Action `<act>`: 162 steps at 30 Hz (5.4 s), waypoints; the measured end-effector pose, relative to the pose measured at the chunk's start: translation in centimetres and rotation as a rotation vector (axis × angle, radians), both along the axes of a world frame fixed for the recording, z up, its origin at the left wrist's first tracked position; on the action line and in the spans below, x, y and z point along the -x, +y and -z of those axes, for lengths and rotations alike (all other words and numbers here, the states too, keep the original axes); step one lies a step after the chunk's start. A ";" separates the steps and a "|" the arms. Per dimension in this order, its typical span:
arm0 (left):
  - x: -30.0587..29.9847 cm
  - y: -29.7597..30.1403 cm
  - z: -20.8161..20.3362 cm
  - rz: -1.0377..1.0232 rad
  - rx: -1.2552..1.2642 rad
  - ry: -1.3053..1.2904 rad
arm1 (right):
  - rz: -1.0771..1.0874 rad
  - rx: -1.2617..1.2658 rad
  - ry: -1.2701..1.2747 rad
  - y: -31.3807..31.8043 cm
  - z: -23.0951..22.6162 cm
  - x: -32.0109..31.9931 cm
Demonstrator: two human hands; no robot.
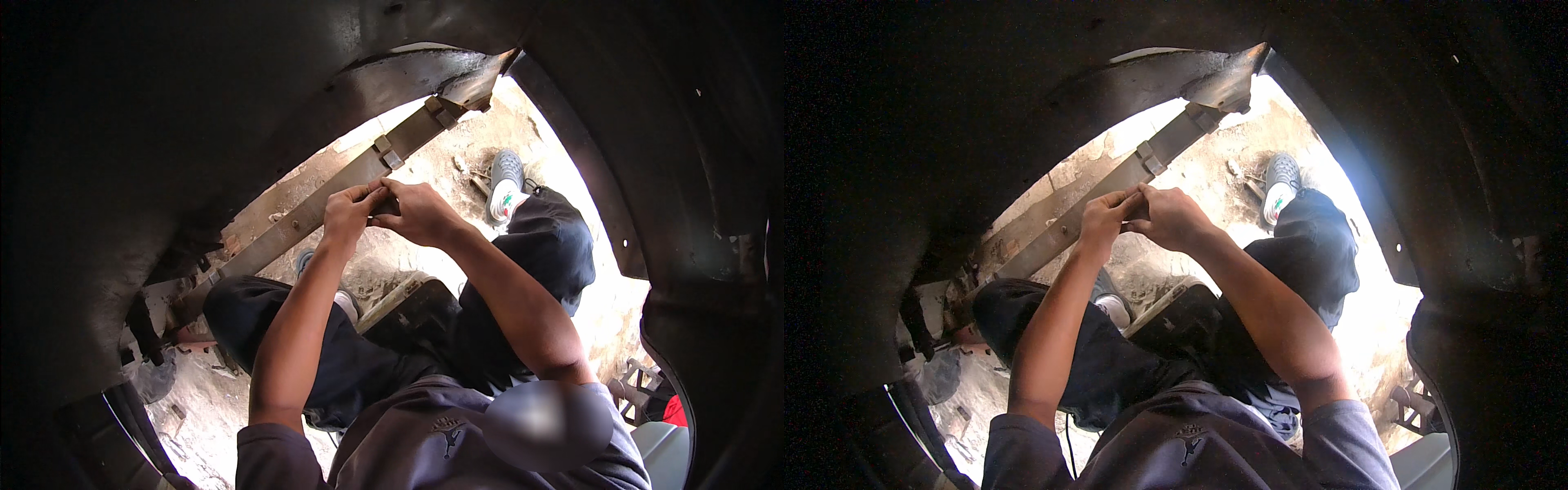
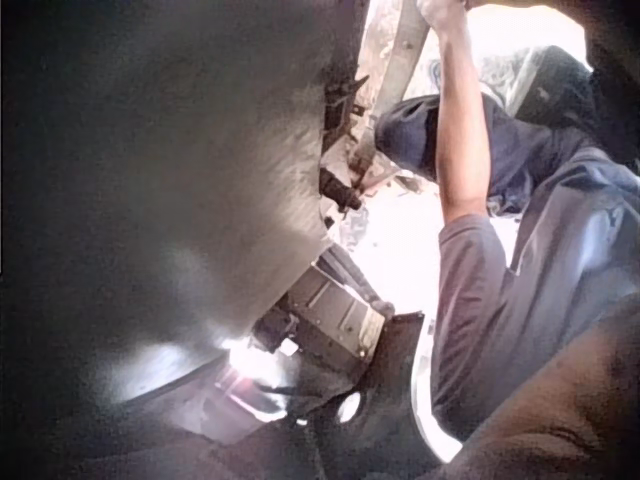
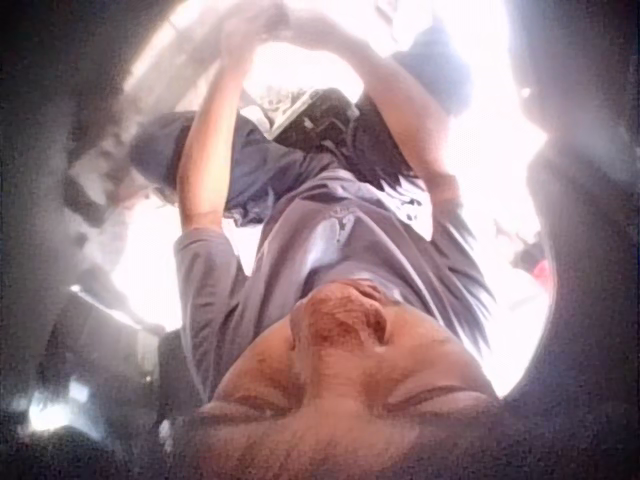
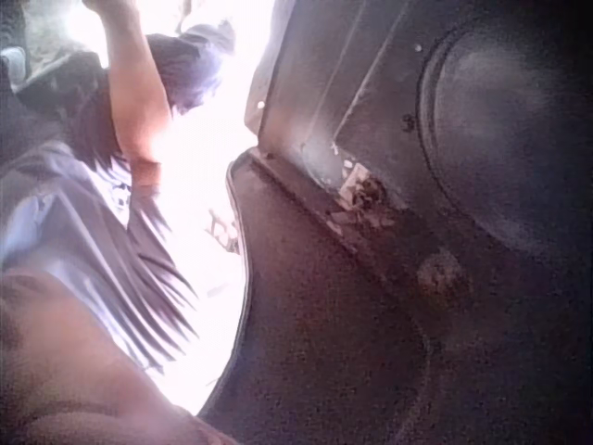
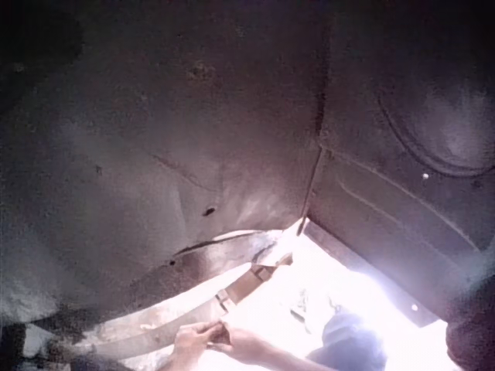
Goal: The person sits under a vehicle and uses a small tool to scrape and clean a metal bracket or frame component. They repeatedly scrape the surface, remove debris, and adjust their grip to reach different parts of the bracket.
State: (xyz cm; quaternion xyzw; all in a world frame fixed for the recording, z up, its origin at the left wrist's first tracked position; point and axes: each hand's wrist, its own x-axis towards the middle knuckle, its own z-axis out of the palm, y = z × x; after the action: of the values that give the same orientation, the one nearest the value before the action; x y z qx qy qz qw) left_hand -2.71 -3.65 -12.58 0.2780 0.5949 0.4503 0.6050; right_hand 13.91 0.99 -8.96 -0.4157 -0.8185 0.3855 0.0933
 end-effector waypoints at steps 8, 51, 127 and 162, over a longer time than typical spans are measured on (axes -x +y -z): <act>-0.3 0.5 -1.2 -0.045 -0.024 -0.079 | 0.157 0.068 0.123 0.2 -0.2 0.6; -3.2 3.7 2.0 -0.115 -0.003 0.213 | 0.820 0.111 0.156 6.0 6.6 0.1; 0.3 3.2 2.6 -0.162 -0.039 0.255 | 1.327 0.111 0.161 7.7 9.7 4.2; 1.6 4.4 -1.5 -0.239 -0.148 0.173 | 1.333 -0.139 0.494 6.9 13.3 4.9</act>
State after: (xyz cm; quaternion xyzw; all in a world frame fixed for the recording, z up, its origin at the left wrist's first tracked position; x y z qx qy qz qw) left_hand -4.26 0.70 -11.11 0.2868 0.6387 0.5363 0.4714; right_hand 9.04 7.89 -22.24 -0.7212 -0.3678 0.2761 0.5180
